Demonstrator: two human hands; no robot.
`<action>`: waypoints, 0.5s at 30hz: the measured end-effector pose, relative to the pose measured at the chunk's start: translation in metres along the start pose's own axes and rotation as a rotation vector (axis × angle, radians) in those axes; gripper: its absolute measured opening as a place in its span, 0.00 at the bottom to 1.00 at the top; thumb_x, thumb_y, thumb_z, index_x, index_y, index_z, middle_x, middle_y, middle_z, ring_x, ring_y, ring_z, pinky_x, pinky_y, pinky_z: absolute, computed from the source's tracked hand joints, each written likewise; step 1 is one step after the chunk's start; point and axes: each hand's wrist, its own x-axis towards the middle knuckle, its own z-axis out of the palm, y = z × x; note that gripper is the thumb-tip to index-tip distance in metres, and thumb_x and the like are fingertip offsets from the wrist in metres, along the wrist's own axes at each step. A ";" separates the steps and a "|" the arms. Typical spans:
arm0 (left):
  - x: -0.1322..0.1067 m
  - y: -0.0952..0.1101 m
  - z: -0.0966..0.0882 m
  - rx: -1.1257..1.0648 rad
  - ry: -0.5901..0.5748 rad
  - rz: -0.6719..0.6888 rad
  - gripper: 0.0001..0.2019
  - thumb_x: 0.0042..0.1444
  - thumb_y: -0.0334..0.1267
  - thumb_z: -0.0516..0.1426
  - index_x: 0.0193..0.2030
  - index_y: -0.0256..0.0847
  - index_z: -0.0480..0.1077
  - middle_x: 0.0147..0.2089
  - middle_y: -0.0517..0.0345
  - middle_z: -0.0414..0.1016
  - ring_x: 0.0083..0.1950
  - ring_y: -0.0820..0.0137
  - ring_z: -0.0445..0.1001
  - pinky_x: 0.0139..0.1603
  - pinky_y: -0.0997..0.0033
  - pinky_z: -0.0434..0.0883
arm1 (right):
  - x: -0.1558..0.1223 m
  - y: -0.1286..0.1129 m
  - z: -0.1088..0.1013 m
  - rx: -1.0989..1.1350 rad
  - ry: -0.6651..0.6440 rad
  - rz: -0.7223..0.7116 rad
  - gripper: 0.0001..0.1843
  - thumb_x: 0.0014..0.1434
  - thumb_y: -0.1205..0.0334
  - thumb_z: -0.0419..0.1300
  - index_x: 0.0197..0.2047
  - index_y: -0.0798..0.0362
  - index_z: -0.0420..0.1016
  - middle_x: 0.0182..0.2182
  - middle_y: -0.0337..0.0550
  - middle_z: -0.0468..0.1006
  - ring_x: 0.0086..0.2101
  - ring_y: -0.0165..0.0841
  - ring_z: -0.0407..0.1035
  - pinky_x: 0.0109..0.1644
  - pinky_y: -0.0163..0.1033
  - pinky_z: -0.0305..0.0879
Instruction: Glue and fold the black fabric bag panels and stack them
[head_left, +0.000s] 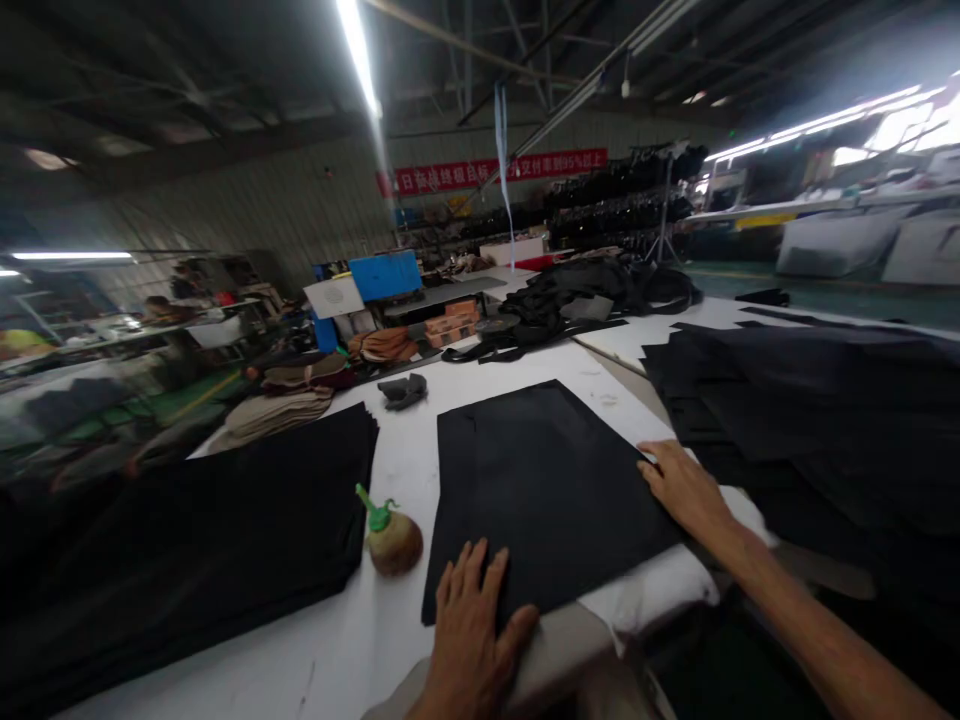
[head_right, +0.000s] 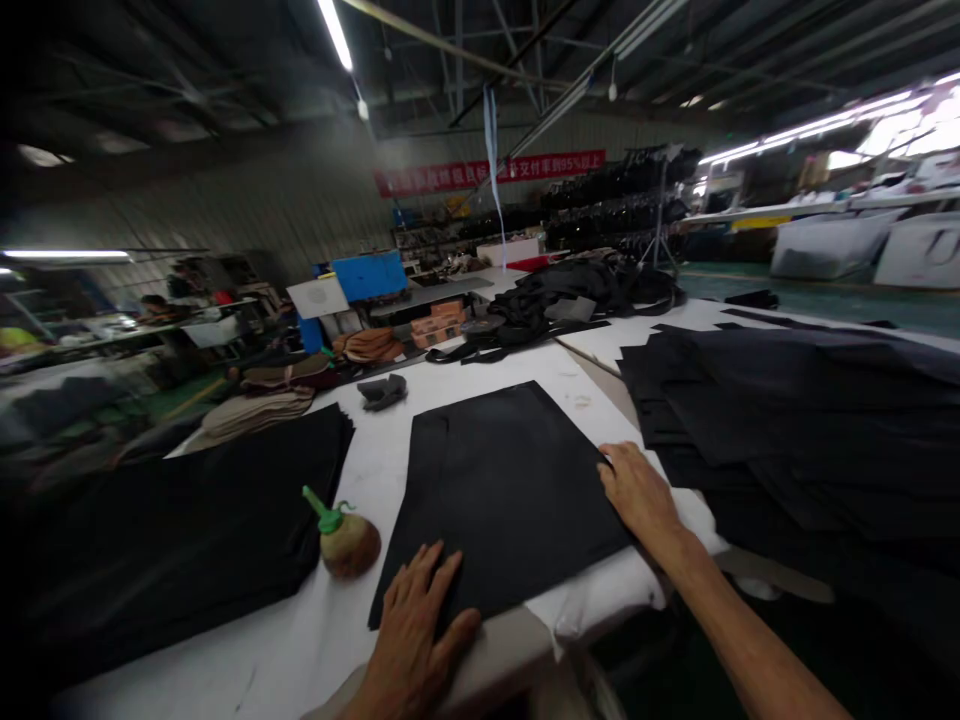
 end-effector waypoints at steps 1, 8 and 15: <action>0.001 0.005 -0.002 -0.042 0.004 -0.024 0.26 0.55 0.45 0.53 0.61 0.43 0.62 0.65 0.46 0.58 0.66 0.53 0.54 0.62 0.43 0.54 | 0.002 -0.005 0.005 0.001 0.009 -0.022 0.15 0.55 0.60 0.49 0.41 0.54 0.72 0.43 0.55 0.74 0.45 0.46 0.67 0.48 0.51 0.62; -0.047 -0.025 -0.020 -0.352 0.398 -0.162 0.14 0.58 0.46 0.49 0.34 0.43 0.72 0.42 0.50 0.74 0.48 0.60 0.71 0.52 0.59 0.68 | -0.040 -0.035 0.013 0.106 0.005 -0.152 0.14 0.58 0.57 0.50 0.42 0.50 0.73 0.45 0.48 0.75 0.47 0.43 0.66 0.53 0.53 0.58; -0.026 -0.102 -0.057 -0.376 0.551 -0.701 0.48 0.38 0.64 0.55 0.61 0.32 0.54 0.61 0.38 0.59 0.57 0.45 0.64 0.56 0.47 0.64 | -0.088 -0.010 -0.021 0.168 0.197 0.082 0.15 0.62 0.56 0.46 0.44 0.51 0.71 0.41 0.48 0.76 0.43 0.39 0.70 0.46 0.44 0.67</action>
